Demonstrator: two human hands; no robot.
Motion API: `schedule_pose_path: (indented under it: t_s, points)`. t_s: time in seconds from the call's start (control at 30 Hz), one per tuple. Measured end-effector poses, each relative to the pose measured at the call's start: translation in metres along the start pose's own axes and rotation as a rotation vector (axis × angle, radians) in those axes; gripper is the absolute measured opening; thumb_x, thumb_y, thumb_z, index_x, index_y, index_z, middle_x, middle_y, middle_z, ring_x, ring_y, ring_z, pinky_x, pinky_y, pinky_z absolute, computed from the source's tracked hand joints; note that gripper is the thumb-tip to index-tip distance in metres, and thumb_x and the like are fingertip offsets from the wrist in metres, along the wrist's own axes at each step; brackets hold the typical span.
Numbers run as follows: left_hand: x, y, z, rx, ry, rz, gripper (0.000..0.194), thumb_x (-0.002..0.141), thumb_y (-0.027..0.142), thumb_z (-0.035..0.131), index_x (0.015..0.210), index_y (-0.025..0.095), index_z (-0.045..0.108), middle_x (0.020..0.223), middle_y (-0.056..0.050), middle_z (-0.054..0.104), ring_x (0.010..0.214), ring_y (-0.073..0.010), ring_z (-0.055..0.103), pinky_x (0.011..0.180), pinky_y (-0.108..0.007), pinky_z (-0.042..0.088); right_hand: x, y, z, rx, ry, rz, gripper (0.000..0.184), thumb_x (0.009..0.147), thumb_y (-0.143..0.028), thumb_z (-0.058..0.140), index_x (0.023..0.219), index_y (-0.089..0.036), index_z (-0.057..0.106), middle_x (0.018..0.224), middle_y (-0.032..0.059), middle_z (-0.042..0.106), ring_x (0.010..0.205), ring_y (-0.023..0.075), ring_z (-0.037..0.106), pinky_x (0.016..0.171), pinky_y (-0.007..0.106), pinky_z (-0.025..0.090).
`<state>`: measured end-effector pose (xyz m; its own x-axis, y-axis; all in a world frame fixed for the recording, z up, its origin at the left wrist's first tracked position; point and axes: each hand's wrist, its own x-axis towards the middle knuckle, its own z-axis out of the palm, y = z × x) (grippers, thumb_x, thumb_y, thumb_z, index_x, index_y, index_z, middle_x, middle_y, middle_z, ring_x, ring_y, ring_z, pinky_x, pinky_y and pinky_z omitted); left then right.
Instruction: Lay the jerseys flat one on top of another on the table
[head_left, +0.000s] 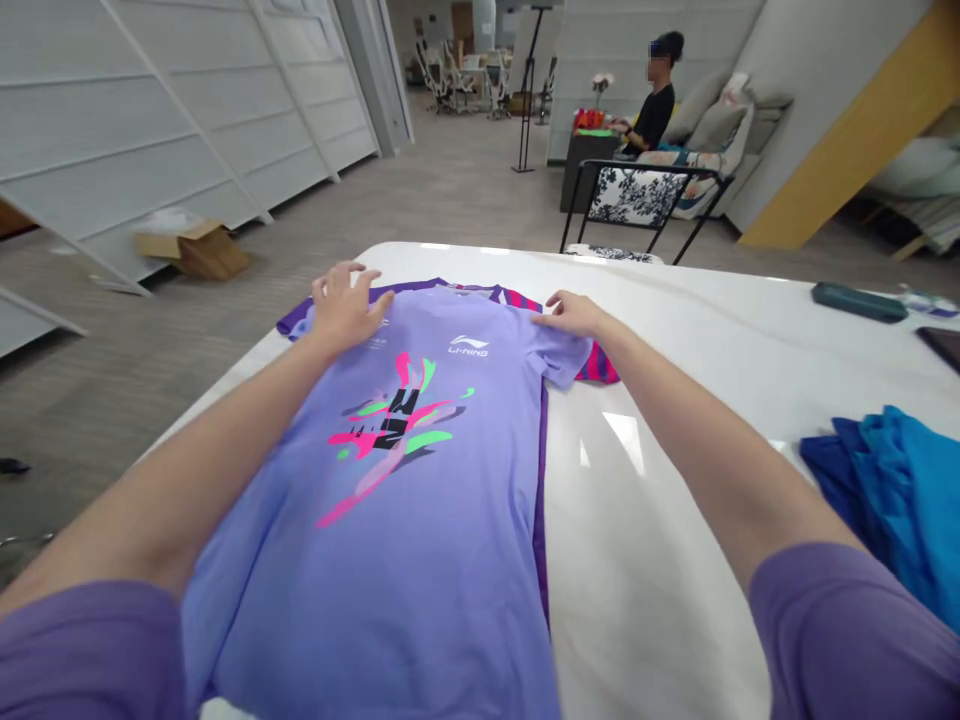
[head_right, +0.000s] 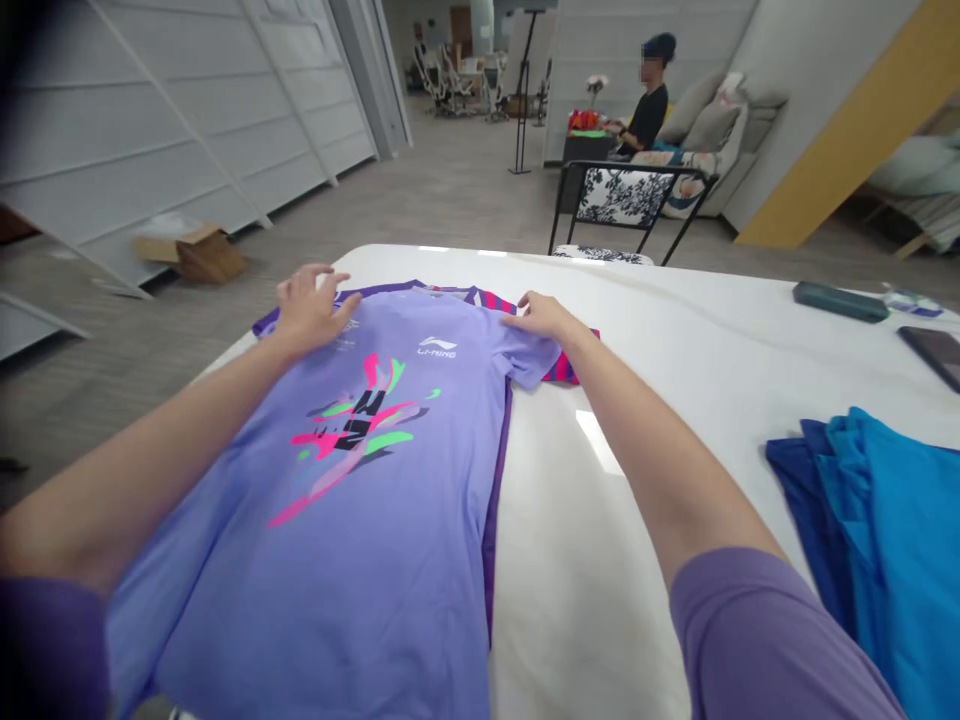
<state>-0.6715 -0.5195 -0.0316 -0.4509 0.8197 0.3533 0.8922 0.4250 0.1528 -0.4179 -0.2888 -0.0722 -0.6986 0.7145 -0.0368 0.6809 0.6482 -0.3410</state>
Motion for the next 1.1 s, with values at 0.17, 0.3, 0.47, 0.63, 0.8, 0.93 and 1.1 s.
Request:
schedule_pose_path:
  t_s: [0.17,0.3,0.47,0.63,0.8,0.93,1.1]
  points:
    - [-0.089,-0.032,-0.016,0.028,-0.074,-0.027,0.037,0.081,0.035,0.030,0.115,0.022,0.040,0.117,-0.004,0.028,0.110,-0.0231,0.021,0.090,-0.037,0.017,-0.026,-0.001,-0.010,-0.141,-0.109,0.055,0.032,0.068,-0.039,0.049,0.086,-0.014,0.054,0.092,0.0051,0.054,0.082,0.0139,0.049,0.070,0.019,0.036]
    - [-0.105,-0.047,-0.012,-0.023,-0.122,0.017,0.039,0.083,0.035,0.027,0.118,0.022,0.037,0.118,-0.003,0.028,0.109,-0.0200,0.024,0.090,-0.032,0.020,-0.037,-0.009,-0.016,-0.129,-0.008,0.123,0.029,0.073,-0.034,0.043,0.089,-0.012,0.051,0.090,0.0069,0.054,0.080,0.0133,0.049,0.069,0.020,0.036]
    - [-0.028,-0.066,0.022,-0.057,-0.080,-0.123,0.043,0.083,0.038,0.022,0.118,0.016,0.036,0.115,-0.010,0.032,0.106,-0.0224,0.026,0.088,-0.037,0.018,-0.039,-0.011,-0.010,-0.031,0.138,0.169,0.033,0.078,-0.035,0.034,0.096,-0.011,0.046,0.088,0.0093,0.054,0.078,0.0135,0.049,0.067,0.020,0.036]
    - [0.043,-0.088,0.048,-0.003,-0.081,-0.308,0.055,0.073,0.052,0.037,0.111,0.014,0.044,0.114,-0.016,0.029,0.105,-0.0323,0.021,0.083,-0.047,0.011,-0.034,-0.002,0.003,-0.010,0.129,0.090,0.034,0.075,-0.040,0.036,0.085,-0.012,0.053,0.086,0.0067,0.055,0.080,0.0140,0.049,0.069,0.020,0.035]
    - [0.074,-0.076,0.074,0.033,-0.127,-0.212,0.048,0.068,0.054,0.043,0.095,0.016,0.054,0.111,-0.013,0.033,0.106,-0.0335,0.017,0.083,-0.048,0.009,-0.010,0.003,0.015,0.006,0.191,0.093,0.039,0.077,-0.043,0.029,0.087,-0.014,0.054,0.087,0.0058,0.055,0.080,0.0144,0.048,0.071,0.023,0.034]
    - [0.090,-0.062,0.093,0.007,-0.162,-0.178,0.038,0.070,0.047,0.046,0.087,0.015,0.054,0.100,-0.011,0.042,0.100,-0.0293,0.028,0.083,-0.043,0.015,0.011,0.004,0.023,-0.014,0.130,0.058,0.034,0.073,-0.043,0.039,0.085,-0.015,0.054,0.088,0.0060,0.055,0.081,0.0159,0.048,0.070,0.023,0.035]
    - [0.116,-0.049,0.089,-0.136,-0.034,-0.111,0.035,0.079,0.037,0.039,0.105,0.014,0.041,0.098,-0.009,0.045,0.091,-0.0201,0.039,0.081,-0.032,0.025,0.019,0.004,0.010,0.042,0.244,0.001,0.031,0.077,-0.040,0.036,0.095,-0.017,0.047,0.089,0.0059,0.053,0.082,0.0173,0.047,0.068,0.024,0.035]
